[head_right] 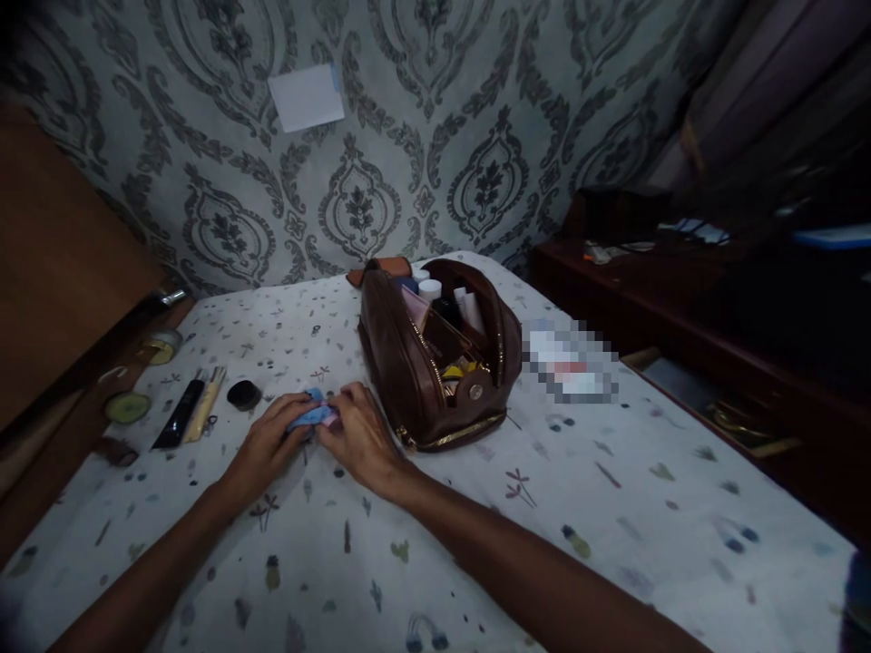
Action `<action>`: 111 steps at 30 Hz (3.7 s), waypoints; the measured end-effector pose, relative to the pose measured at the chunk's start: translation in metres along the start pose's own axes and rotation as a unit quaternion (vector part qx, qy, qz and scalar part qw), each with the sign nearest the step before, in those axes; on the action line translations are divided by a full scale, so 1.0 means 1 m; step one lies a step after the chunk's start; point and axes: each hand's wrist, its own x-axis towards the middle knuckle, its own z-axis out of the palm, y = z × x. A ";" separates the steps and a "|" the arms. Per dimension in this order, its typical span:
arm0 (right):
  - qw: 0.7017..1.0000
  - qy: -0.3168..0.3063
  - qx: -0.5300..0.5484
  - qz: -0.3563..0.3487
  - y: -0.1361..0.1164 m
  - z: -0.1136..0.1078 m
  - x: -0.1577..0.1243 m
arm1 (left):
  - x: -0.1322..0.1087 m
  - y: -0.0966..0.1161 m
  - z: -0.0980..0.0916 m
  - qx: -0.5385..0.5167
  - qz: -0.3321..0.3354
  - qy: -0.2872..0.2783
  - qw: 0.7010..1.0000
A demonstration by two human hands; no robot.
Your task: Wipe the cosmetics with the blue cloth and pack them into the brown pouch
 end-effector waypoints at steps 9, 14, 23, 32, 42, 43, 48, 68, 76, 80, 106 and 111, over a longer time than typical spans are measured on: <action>0.997 -0.015 -0.074 -0.010 -0.004 -0.001 0.000 | 0.020 -0.027 -0.013 0.120 -0.030 -0.001 0.992; 0.997 -0.014 -0.068 -0.017 -0.003 -0.002 -0.002 | 0.020 -0.034 -0.009 0.135 -0.040 0.059 0.988; 0.993 0.007 0.015 -0.119 0.007 0.005 -0.003 | 0.014 -0.006 -0.014 0.197 0.167 0.018 0.966; 0.990 -0.010 0.070 -0.121 0.004 0.001 -0.004 | 0.020 -0.030 -0.019 0.218 0.059 -0.011 0.974; 0.982 0.002 0.111 -0.153 0.007 0.001 0.000 | 0.021 -0.032 -0.026 -0.005 -0.103 0.061 0.993; 0.982 0.006 0.115 -0.152 0.007 0.001 0.000 | 0.020 -0.033 -0.026 -0.009 -0.113 0.068 0.991; 0.983 0.038 0.132 -0.123 0.003 -0.001 -0.001 | 0.017 -0.028 -0.028 0.007 -0.133 0.130 0.982; 0.955 0.033 0.276 0.106 0.004 -0.002 0.008 | 0.012 -0.020 -0.028 0.180 0.070 -0.019 0.981; 0.926 0.007 0.363 0.106 0.005 -0.002 0.013 | 0.012 -0.015 -0.032 0.139 0.020 0.010 0.990; 0.920 0.004 0.373 0.117 0.002 -0.003 0.011 | 0.008 -0.005 -0.019 0.223 0.070 0.067 0.970; 0.907 -0.029 0.394 0.143 -0.004 0.000 0.004 | 0.005 0.002 0.005 0.092 0.119 0.023 0.988; 0.898 -0.043 0.420 0.126 -0.009 -0.004 0.005 | 0.007 0.004 -0.004 0.028 0.072 0.042 0.996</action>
